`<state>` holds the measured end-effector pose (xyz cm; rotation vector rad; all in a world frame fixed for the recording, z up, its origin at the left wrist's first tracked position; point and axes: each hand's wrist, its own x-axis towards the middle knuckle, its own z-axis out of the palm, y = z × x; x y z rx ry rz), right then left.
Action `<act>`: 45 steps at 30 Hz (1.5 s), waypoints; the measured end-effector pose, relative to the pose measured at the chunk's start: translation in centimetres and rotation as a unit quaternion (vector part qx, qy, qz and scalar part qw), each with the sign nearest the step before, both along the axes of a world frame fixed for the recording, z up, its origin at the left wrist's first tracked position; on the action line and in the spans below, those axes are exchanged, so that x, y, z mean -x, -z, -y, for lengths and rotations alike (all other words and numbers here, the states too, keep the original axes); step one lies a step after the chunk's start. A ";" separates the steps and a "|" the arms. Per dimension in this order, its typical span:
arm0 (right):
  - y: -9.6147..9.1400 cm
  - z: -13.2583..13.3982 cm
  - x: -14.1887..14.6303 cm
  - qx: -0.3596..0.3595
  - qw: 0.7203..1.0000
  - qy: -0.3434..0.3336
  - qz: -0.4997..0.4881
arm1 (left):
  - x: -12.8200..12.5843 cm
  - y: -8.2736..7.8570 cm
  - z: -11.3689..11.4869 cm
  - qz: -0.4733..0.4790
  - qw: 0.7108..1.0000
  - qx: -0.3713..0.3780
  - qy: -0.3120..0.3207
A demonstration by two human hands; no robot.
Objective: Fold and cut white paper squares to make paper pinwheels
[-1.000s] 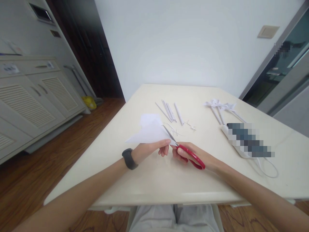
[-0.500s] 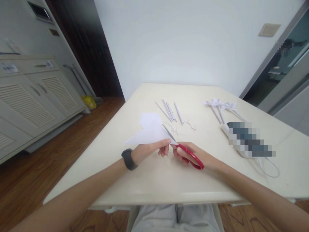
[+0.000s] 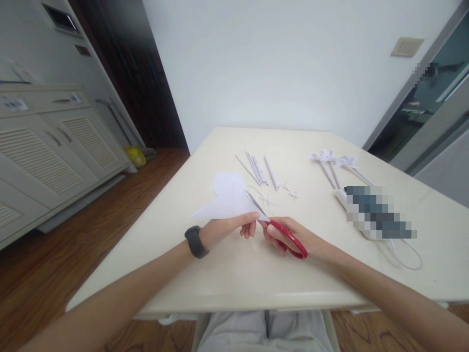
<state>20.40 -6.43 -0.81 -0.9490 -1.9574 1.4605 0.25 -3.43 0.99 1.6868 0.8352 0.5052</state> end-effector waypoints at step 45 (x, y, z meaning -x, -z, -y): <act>-1.0 -0.4 0.1 0.011 0.984 0.151 -0.091 | -0.4 1.0 0.0 -0.029 0.981 0.033 0.188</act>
